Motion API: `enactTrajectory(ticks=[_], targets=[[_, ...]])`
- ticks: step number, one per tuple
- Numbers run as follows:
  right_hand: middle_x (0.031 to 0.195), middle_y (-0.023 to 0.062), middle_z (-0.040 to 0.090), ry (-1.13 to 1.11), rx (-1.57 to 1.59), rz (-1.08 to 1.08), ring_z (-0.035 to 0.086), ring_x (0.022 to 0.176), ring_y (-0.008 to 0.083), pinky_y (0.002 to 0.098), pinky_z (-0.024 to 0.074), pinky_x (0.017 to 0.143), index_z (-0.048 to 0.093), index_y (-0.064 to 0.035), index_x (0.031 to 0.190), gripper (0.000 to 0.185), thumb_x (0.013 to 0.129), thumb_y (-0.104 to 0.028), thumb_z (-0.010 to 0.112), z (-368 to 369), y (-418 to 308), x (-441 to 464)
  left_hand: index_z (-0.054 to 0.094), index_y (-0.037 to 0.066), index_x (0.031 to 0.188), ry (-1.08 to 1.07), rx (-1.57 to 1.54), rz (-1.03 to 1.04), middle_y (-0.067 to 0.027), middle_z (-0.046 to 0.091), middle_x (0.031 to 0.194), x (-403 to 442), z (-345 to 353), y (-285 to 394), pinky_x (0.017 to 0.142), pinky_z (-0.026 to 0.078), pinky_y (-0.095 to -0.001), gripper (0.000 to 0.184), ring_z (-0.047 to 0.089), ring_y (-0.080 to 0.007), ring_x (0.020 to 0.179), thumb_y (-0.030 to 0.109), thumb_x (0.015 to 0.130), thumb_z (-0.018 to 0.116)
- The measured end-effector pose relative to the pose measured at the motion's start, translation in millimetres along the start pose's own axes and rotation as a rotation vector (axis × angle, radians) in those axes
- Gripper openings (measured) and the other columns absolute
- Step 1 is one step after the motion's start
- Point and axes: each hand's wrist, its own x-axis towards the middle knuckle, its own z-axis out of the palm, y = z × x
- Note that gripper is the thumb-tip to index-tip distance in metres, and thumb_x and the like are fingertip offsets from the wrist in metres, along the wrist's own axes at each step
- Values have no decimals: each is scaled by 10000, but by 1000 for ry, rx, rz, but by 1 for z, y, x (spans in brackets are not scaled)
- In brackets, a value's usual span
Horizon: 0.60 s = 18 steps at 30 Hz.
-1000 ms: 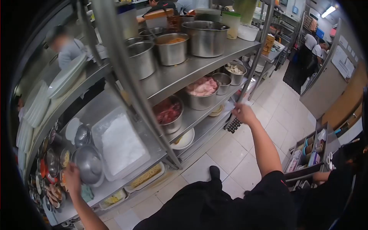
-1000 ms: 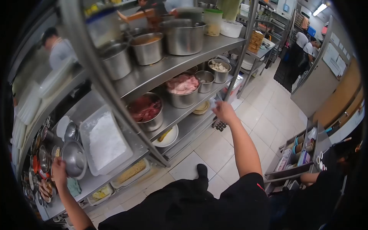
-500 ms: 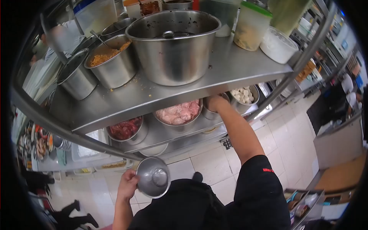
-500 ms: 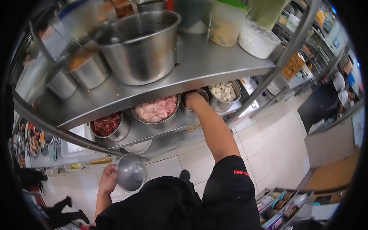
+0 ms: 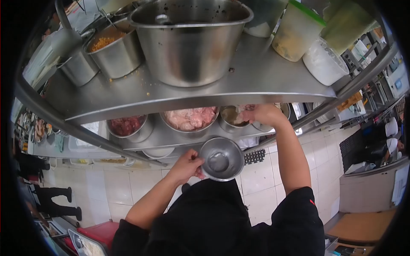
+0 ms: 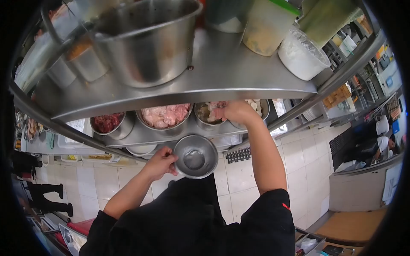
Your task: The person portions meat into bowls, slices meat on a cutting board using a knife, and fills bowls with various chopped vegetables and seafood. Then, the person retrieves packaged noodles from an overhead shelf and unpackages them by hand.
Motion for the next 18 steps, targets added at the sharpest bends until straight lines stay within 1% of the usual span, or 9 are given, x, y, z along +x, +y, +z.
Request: enactTrajectory(ticks=[2,4,5,8,9,12,15,18], targets=[[895,89,697,-122,238,-131,639,727,144,287,522,672,663,-2,1087,297,817,-121,689,13,9,-11,408,40,967,-9,-41,-33,-89,507,821,4,10,0,539,594,-381,191,598,-177,615,89,926,588],[906,86,691,-107,-20,-300,638,729,140,286,519,656,647,-2,1105,294,828,-96,678,31,9,-25,409,69,922,-8,-80,-36,-76,511,796,5,15,1,551,599,-391,186,583,-168,589,88,929,594],[912,85,688,-94,-151,-381,638,730,137,285,517,648,639,-3,1113,293,834,-84,672,39,6,-32,405,29,976,-32,-72,-20,-96,498,861,5,15,1,573,605,-368,208,605,-184,621,112,934,591],[872,73,677,-57,-102,-180,641,735,146,294,518,646,639,-4,1090,260,835,-52,666,56,-8,-47,406,36,971,-86,-68,-19,-91,495,863,6,10,0,582,606,-364,211,605,-179,624,118,931,597],[839,57,664,-58,-72,-179,635,732,132,280,517,641,644,-1,1050,209,848,-53,661,59,-3,-45,407,38,968,-97,-64,-15,-89,494,863,6,8,-1,583,605,-363,210,603,-176,626,119,930,597],[844,44,660,-79,103,-69,621,720,113,267,512,637,646,2,1033,180,858,-39,652,65,-3,-50,407,43,960,-124,-54,1,-81,492,857,6,4,-1,587,604,-358,208,596,-166,632,119,926,598],[845,31,655,-88,131,-24,605,715,97,253,505,632,649,2,1016,155,863,-26,648,70,-11,-59,405,46,952,-140,-51,16,-74,492,847,7,1,-2,590,605,-355,207,588,-156,636,115,924,598],[849,29,656,22,209,-102,598,707,91,243,503,628,652,-4,1033,185,850,-29,666,66,0,-59,403,49,947,-145,-56,21,-70,493,837,7,2,-5,592,605,-362,206,584,-150,640,110,924,599]])
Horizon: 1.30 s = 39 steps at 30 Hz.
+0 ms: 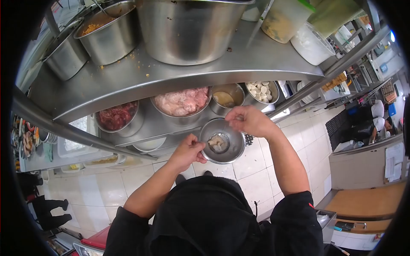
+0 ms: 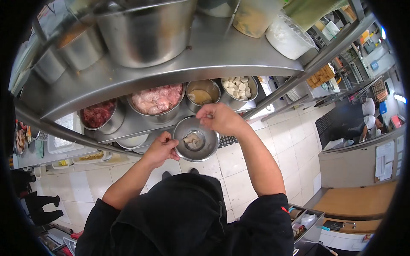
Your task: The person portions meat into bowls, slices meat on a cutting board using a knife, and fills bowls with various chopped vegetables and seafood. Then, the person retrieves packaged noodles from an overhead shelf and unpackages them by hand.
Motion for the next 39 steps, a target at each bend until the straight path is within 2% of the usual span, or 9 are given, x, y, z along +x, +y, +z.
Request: enactTrajectory(ticks=[6,10,12,16,23,26,32,35,39], targets=[[854,64,660,202,-246,-215,613,832,142,279,500,762,649,-29,1123,297,842,-111,701,-30,-19,18,394,63,938,5,-9,6,-68,501,834,0,10,3,589,607,-381,207,578,-142,625,103,928,596],[1105,130,682,255,-755,74,639,1009,281,369,484,878,620,-141,1248,417,880,-334,652,-99,-16,34,385,70,936,64,-48,28,-70,514,830,0,22,-3,580,608,-378,211,585,-143,614,104,934,592],[1224,163,630,187,-842,23,560,1171,342,381,436,989,585,-115,1287,462,908,-379,581,-142,36,49,386,82,935,103,-86,32,-65,527,818,4,33,-9,572,604,-385,204,596,-149,607,100,937,589],[1315,206,560,-4,-927,195,534,1215,341,367,449,989,582,-49,1262,594,779,-381,677,-136,64,68,397,104,937,150,-142,15,-53,555,795,21,60,-20,564,596,-401,191,613,-155,604,93,940,587],[1014,198,628,6,-717,-127,606,986,343,388,479,884,642,-59,974,308,709,-201,710,-142,113,79,423,106,906,183,-181,27,-44,559,773,51,107,-23,574,599,-390,176,613,-148,595,101,936,596],[956,155,645,48,-743,-218,638,867,268,350,514,783,646,-59,972,272,730,-163,713,-141,124,88,435,111,890,179,-199,34,-44,561,770,57,121,-20,566,599,-380,170,615,-147,594,104,936,598],[912,79,681,88,-176,165,612,804,215,327,504,740,643,-34,1021,242,792,-108,669,-173,65,57,442,111,888,233,-214,51,-48,565,767,59,135,-18,559,601,-381,162,623,-147,592,104,938,596],[878,72,676,-278,51,-16,621,743,127,261,516,673,658,-88,1150,320,834,-134,675,-169,60,31,442,111,887,246,-246,56,-46,563,756,57,145,-13,559,602,-383,160,627,-148,596,104,939,593],[979,136,701,3,-615,-25,667,917,257,343,503,839,643,-146,1185,394,801,-220,689,-158,84,55,439,113,889,237,-237,69,-40,560,746,61,151,-8,557,601,-383,165,626,-145,599,101,938,596]])
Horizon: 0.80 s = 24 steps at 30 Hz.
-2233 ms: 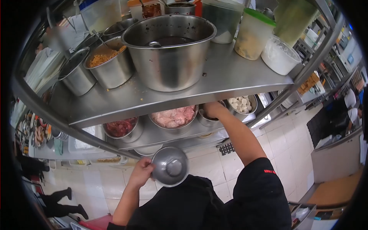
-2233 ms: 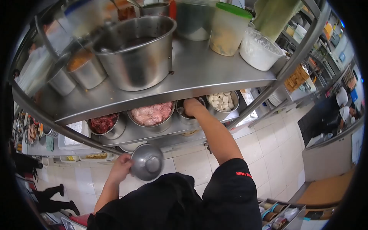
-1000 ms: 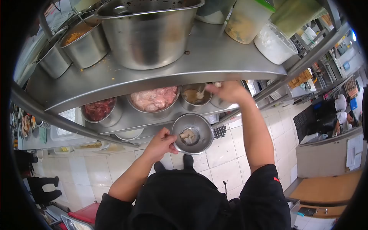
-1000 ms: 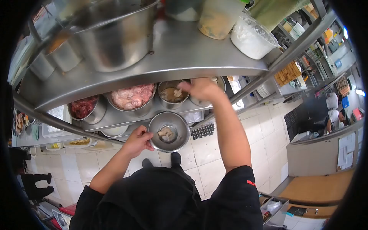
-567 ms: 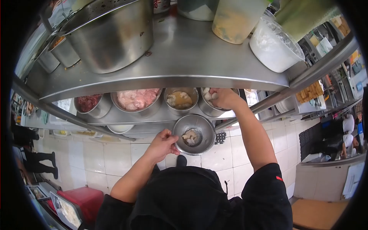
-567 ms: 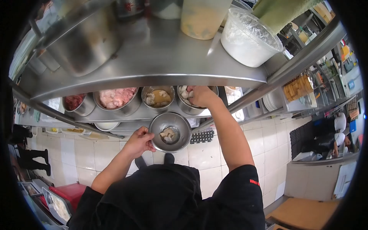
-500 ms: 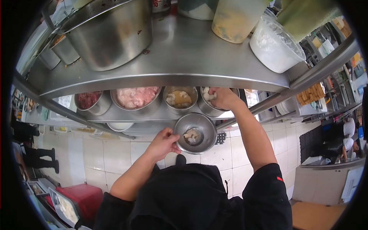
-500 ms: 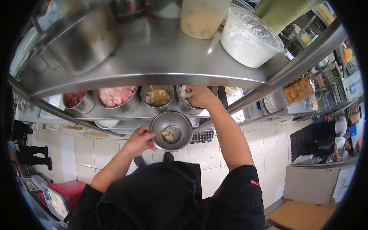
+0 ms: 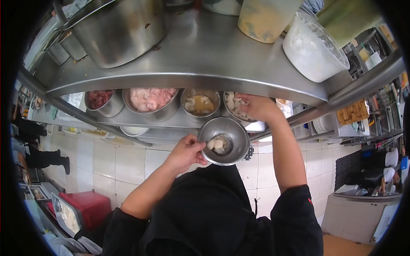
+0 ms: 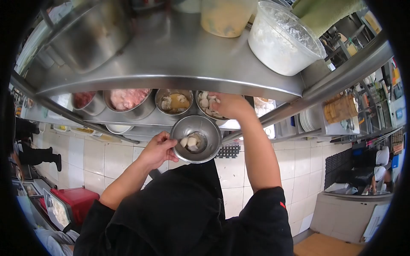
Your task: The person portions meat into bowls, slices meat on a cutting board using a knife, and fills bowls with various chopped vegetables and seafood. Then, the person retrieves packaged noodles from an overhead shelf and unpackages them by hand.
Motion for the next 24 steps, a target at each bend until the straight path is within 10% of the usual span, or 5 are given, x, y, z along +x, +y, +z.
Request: enactTrajectory(ticks=[3,12,18,21,24], targets=[[965,151,697,32,-263,-264,665,923,286,383,495,829,654,-141,1117,365,762,-209,705,31,14,25,433,96,902,-9,12,10,-53,561,760,7,-5,-4,562,601,-383,168,626,-152,606,97,937,597],[909,116,667,25,100,45,641,865,259,346,484,827,638,-100,1132,418,751,-249,720,12,28,20,419,70,897,-13,-10,30,-93,573,760,5,-19,-7,559,601,-362,190,633,-179,587,103,933,603],[921,46,669,-218,401,-185,620,789,159,305,510,759,656,-48,1034,306,758,-141,751,-16,-48,-15,420,73,895,12,-14,8,-92,590,731,-13,-11,6,551,595,-331,200,641,-178,581,122,934,611],[946,46,681,316,116,-220,637,804,136,281,518,746,659,-46,1051,282,787,-112,735,8,-52,54,421,81,898,20,-47,30,-85,592,722,-25,-19,-1,545,591,-322,207,643,-170,584,135,934,617],[941,48,681,250,-123,-268,639,806,136,280,520,737,659,-45,1045,272,791,-110,732,12,-61,115,418,89,898,73,-83,33,-68,601,723,-40,-30,-13,532,589,-314,212,643,-161,582,140,931,621]])
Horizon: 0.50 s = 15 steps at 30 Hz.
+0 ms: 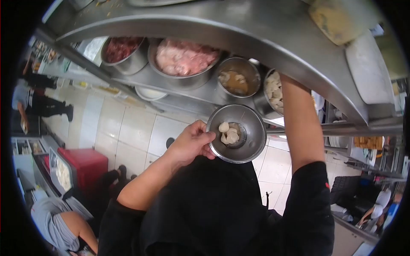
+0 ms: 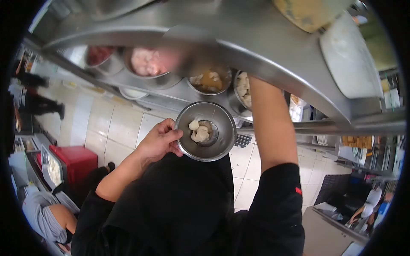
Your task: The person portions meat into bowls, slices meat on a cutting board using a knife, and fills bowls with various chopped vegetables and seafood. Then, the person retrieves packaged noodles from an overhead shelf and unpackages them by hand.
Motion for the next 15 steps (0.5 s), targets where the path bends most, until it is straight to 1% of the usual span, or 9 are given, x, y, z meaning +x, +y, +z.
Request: enactTrajectory(ticks=[2,4,5,10,13,15], targets=[[938,48,681,-144,-89,-25,641,808,136,280,521,731,660,-45,1042,266,794,-109,729,8,-2,25,419,88,899,40,-26,20,-62,602,726,-7,-11,-5,529,590,-314,208,646,-161,580,139,931,618],[935,49,681,-240,-124,-41,642,809,136,280,523,725,660,-44,1038,259,797,-108,727,13,-3,39,454,81,914,69,-93,37,-51,605,721,-15,-21,-8,520,592,-303,166,643,-149,560,121,930,614],[933,50,681,-265,-128,-50,643,810,136,280,524,722,660,-44,1036,255,798,-108,726,13,-6,43,471,78,921,81,-124,48,-45,606,718,-19,-26,-9,515,592,-297,145,641,-143,550,113,929,612],[925,52,681,-349,-76,-97,646,813,136,279,527,707,661,-42,1027,238,805,-105,721,1,-24,46,465,83,914,111,-179,74,-48,605,729,-31,-50,-11,519,591,-297,156,640,-149,546,110,922,619],[920,53,681,-370,44,-152,648,816,136,279,530,698,661,-42,1022,228,809,-104,718,-20,-55,33,438,71,910,107,-169,73,-70,596,738,-32,-69,-12,532,587,-302,195,646,-172,566,130,923,623],[917,54,681,-355,264,-181,650,817,136,278,531,692,662,-41,1018,222,812,-103,716,-27,-59,29,424,64,907,92,-169,66,-81,587,741,-32,-78,-14,536,584,-306,215,648,-185,576,141,924,624]])
